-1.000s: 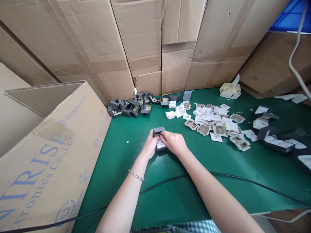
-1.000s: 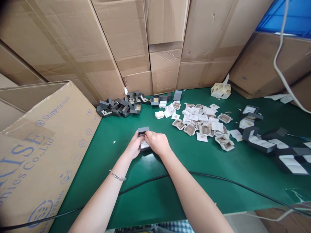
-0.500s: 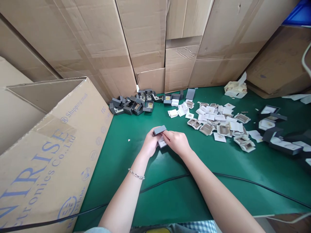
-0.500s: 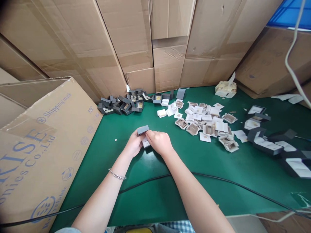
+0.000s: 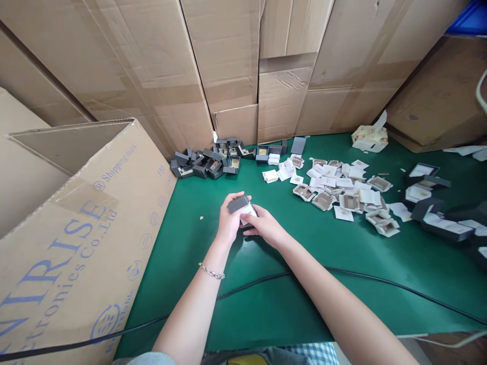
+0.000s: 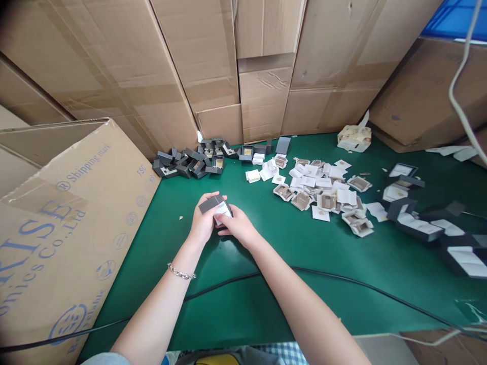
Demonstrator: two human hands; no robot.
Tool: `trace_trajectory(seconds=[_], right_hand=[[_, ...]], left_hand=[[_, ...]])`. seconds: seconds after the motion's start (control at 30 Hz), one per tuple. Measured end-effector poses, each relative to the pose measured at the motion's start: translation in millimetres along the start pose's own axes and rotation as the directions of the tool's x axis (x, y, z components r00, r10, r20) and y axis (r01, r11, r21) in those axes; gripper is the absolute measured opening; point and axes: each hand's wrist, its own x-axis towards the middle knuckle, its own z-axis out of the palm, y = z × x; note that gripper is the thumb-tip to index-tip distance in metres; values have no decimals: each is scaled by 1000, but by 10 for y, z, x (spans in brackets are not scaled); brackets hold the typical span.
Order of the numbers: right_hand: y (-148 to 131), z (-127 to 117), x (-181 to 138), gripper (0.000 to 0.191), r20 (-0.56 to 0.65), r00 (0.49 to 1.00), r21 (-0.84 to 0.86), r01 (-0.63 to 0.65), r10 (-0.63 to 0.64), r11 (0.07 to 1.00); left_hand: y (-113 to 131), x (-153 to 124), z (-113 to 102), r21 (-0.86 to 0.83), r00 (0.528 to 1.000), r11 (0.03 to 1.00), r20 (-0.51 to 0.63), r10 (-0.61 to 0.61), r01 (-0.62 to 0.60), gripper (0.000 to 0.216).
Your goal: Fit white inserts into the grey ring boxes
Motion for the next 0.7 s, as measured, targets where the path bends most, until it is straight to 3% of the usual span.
trace_trajectory(seconds=[0.13, 0.27, 0.43, 0.7], right_hand=[[-18, -8, -4, 10, -43, 999, 75, -29, 32, 997], [-16, -43, -8, 16, 18, 999, 34, -33, 32, 999], [26, -112, 42, 18, -15, 998, -137, 50, -53, 989], [5, -84, 25, 13, -118, 991, -214, 30, -57, 976]], left_hand=[[-25, 3, 9, -33, 1000, 999, 13, 13, -13, 31], [-14, 10, 22, -103, 998, 993, 42, -51, 55, 32], [2, -38, 74, -170, 992, 978, 39, -119, 124, 31], [-9, -71, 70, -8, 999, 1000, 47, -11, 11, 27]])
